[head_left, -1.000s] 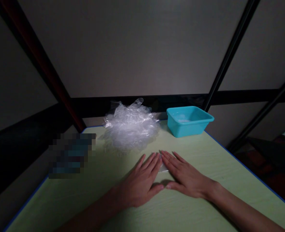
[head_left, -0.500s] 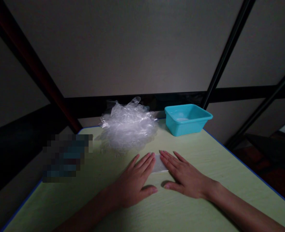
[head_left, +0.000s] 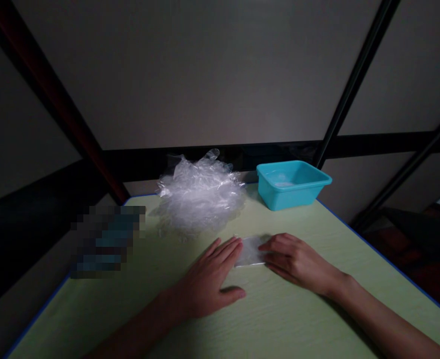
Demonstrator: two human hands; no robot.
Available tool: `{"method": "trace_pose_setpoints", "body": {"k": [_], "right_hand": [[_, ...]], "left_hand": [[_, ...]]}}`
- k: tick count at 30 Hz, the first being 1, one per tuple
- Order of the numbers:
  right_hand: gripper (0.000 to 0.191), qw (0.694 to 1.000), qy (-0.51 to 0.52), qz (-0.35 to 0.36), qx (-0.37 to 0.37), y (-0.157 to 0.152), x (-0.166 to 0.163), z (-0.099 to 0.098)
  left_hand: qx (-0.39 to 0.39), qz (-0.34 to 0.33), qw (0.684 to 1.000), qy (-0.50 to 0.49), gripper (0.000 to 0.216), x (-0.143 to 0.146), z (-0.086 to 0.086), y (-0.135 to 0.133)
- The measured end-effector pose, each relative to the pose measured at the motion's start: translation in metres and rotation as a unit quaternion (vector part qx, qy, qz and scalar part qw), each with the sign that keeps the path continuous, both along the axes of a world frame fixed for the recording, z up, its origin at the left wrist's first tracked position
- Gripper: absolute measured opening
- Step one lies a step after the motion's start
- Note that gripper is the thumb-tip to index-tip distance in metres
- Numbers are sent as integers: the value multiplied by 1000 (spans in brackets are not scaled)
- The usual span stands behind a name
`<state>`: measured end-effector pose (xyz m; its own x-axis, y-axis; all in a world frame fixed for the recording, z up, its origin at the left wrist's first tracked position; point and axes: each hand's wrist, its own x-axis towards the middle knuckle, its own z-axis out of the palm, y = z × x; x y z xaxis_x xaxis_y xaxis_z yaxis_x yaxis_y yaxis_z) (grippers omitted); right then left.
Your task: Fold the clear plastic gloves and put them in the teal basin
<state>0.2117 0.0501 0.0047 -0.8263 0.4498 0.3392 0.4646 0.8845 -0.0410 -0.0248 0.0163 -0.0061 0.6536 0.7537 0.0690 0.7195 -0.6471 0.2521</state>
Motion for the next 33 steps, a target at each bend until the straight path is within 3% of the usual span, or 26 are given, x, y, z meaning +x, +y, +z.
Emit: {"method": "trace_pose_setpoints", "body": {"k": [7, 9, 12, 15, 18, 22, 24, 26, 30, 33], "right_hand": [[22, 1000, -17, 7, 15, 2, -2, -2], [18, 999, 19, 7, -24, 2, -2, -2], [15, 980, 140, -20, -141, 1, -4, -1], [13, 916, 271, -66, -287, 0, -9, -2], [21, 836, 377, -91, -389, 2, -13, -4], [24, 740, 460, -70, -486, 3, -18, -6], [33, 704, 481, -40, -521, 1, -20, -6], [40, 699, 486, -23, -524, -1, -22, -7], [24, 729, 458, -54, -505, 0, -24, -11], [23, 719, 466, -82, -510, 3, -23, -12]], "left_hand": [[2, 3, 1000, 3, 77, 0, -2, 1], [5, 13, 1000, -19, 76, 2, -2, 2], [22, 53, 994, -91, 64, 7, -1, 4], [28, 109, 972, -208, 32, 16, 1, 7], [-40, 162, 925, -342, 5, 25, 1, 10], [-199, 204, 830, -479, 18, 31, -1, 14], [-228, 205, 814, -493, 19, 32, -2, 15], [-239, 206, 808, -497, 18, 33, -2, 15], [-298, 211, 763, -533, 18, 35, 3, 12], [-336, 208, 752, -528, 20, 38, 6, 9]]}}
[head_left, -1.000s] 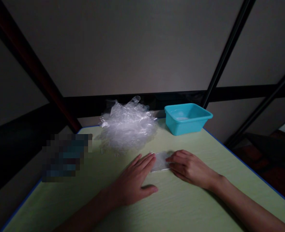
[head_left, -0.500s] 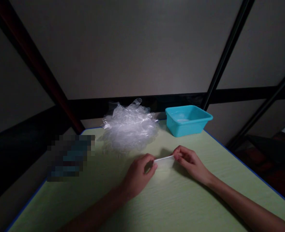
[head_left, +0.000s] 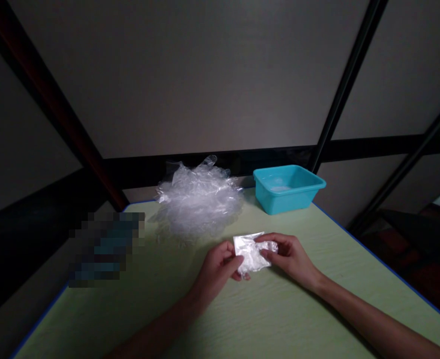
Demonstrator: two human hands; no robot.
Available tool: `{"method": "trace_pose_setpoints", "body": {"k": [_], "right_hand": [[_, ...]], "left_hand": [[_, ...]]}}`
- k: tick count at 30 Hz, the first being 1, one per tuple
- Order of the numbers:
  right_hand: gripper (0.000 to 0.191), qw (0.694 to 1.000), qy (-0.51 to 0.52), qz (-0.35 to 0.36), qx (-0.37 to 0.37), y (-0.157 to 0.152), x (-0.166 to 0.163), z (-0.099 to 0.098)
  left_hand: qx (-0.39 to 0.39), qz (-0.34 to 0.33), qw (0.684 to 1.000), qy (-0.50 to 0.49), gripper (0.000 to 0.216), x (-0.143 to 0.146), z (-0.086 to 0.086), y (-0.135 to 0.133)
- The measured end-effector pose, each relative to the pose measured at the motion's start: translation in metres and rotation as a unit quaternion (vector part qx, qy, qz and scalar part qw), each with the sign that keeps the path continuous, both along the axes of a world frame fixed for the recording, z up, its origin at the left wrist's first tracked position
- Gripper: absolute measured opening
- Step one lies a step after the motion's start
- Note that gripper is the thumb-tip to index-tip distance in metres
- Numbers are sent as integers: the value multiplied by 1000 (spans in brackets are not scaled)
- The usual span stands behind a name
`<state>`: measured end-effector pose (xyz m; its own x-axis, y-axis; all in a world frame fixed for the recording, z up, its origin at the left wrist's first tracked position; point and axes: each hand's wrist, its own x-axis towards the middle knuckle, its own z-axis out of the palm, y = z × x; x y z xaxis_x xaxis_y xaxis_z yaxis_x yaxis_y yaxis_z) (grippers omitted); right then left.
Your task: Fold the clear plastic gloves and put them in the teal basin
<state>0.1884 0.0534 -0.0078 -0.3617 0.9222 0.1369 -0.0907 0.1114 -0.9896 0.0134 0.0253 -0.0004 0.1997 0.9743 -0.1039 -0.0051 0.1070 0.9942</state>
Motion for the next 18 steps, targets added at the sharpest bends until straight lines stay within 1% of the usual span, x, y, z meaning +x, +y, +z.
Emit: {"method": "trace_pose_setpoints", "body": {"k": [4, 8, 10, 12, 15, 18], "right_hand": [[25, 999, 23, -31, -10, 3, 3, 2], [26, 998, 46, -40, -13, 5, 5, 1], [25, 997, 56, -42, -14, 5, 5, -1], [24, 997, 68, -44, -18, 6, 5, -5], [23, 994, 93, -45, -32, 8, 5, -9], [23, 990, 122, -50, -45, 10, 4, -10]], "left_hand": [[-14, -24, 999, 18, 23, 2, -2, -2], [-34, -10, 999, -7, 30, 1, -4, 1], [-47, 5, 999, -24, 33, 0, -3, 3], [-53, 31, 998, -35, 31, 1, 0, 6], [-33, 85, 995, -46, 21, 7, 6, 14], [-6, 116, 992, -53, 13, 17, 10, 31]]}}
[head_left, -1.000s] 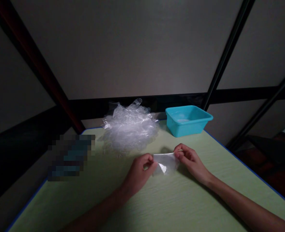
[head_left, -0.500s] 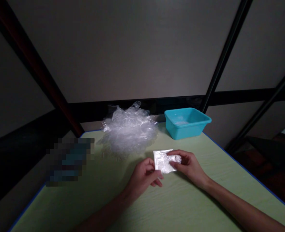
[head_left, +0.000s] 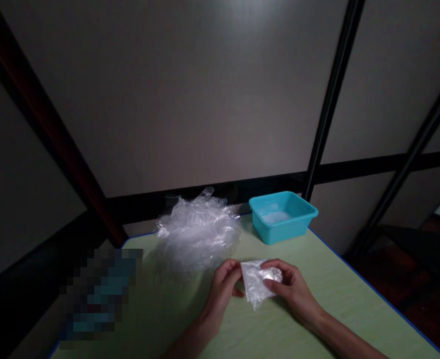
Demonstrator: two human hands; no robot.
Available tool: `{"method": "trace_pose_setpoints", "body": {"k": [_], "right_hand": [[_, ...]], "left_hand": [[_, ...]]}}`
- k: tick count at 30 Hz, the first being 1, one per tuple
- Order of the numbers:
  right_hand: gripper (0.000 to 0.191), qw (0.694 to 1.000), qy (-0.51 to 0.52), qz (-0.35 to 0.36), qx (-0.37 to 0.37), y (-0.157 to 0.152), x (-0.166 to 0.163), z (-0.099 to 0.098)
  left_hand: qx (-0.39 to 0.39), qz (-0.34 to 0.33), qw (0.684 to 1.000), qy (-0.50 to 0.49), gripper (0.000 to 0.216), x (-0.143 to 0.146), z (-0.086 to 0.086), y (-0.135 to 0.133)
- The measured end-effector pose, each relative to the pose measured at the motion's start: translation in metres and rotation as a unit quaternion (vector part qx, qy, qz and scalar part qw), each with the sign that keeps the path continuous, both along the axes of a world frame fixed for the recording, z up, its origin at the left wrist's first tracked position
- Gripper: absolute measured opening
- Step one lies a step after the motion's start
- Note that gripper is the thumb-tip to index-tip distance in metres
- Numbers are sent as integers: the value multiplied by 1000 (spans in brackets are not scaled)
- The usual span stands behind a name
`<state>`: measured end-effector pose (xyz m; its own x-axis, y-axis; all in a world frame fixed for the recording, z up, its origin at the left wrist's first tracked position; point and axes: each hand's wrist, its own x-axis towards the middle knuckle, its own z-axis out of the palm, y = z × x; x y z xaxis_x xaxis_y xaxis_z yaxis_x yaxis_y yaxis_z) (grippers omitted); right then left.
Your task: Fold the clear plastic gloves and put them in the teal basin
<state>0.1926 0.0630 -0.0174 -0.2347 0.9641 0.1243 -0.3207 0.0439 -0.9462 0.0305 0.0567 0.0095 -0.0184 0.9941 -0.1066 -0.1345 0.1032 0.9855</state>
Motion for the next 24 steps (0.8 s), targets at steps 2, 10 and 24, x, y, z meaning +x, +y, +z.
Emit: {"method": "trace_pose_setpoints", "body": {"k": [2, 10, 24], "right_hand": [[23, 1000, 10, -8, -6, 0, 0, 1], [25, 1000, 5, -27, -15, 0, 5, 8], [20, 993, -98, -70, 14, 41, 65, 63]], "left_hand": [[13, 14, 1000, -2, 12, 7, 2, 16], [23, 40, 998, -39, 30, 35, 14, 82], [13, 8, 994, -106, 17, 66, 12, 118]]}}
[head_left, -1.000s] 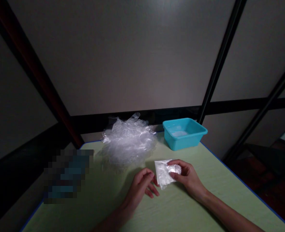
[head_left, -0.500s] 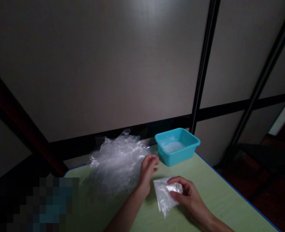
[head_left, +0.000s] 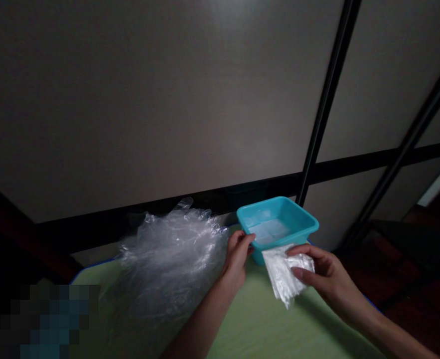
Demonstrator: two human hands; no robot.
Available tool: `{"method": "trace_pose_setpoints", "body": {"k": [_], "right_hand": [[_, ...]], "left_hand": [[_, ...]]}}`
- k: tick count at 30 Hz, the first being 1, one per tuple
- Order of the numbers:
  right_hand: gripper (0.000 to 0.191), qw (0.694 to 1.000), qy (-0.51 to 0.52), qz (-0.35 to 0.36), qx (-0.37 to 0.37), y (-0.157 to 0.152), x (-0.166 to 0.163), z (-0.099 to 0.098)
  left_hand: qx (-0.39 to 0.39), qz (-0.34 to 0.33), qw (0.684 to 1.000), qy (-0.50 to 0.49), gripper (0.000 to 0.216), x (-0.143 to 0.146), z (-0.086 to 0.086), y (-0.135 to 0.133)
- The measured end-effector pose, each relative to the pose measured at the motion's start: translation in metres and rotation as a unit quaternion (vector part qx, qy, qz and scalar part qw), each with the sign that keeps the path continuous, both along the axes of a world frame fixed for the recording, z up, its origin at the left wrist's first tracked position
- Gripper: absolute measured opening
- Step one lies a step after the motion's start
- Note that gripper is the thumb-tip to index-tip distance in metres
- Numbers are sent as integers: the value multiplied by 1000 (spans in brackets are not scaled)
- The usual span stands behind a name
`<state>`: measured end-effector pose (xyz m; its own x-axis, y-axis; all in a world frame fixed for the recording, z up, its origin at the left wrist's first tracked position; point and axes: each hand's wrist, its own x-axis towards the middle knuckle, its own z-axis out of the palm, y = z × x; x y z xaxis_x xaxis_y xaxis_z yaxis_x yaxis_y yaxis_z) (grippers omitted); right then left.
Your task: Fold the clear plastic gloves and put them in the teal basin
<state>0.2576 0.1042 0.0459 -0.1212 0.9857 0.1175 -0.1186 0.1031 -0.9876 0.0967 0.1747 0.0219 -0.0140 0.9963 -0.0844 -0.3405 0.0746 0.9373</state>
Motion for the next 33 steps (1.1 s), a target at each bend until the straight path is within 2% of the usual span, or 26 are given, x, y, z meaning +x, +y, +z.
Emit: {"method": "trace_pose_setpoints", "body": {"k": [4, 10, 13, 16, 22, 27, 33], "right_hand": [[22, 999, -1, -40, 11, 5, 14, 12], [24, 990, -37, -125, 53, 8, 45, 44], [25, 987, -83, -124, 63, 7, 52, 59], [22, 986, -134, -73, 60, 8, 47, 68], [18, 988, -142, 52, -40, 20, 13, 57], [10, 986, -113, 42, -113, 25, -11, 39], [12, 987, -109, 29, -118, 31, -19, 27]], "left_hand": [[14, -33, 999, -8, 14, -2, 5, -6], [45, -84, 995, 6, 12, -16, 12, -33], [56, -100, 993, 20, 9, -25, 15, -52], [56, -101, 993, 31, 8, -31, 18, -71], [35, -100, 994, 34, 10, -31, 26, -99], [35, -106, 993, 24, 9, -28, 28, -108], [30, -118, 992, 27, 10, -28, 24, -111]]}}
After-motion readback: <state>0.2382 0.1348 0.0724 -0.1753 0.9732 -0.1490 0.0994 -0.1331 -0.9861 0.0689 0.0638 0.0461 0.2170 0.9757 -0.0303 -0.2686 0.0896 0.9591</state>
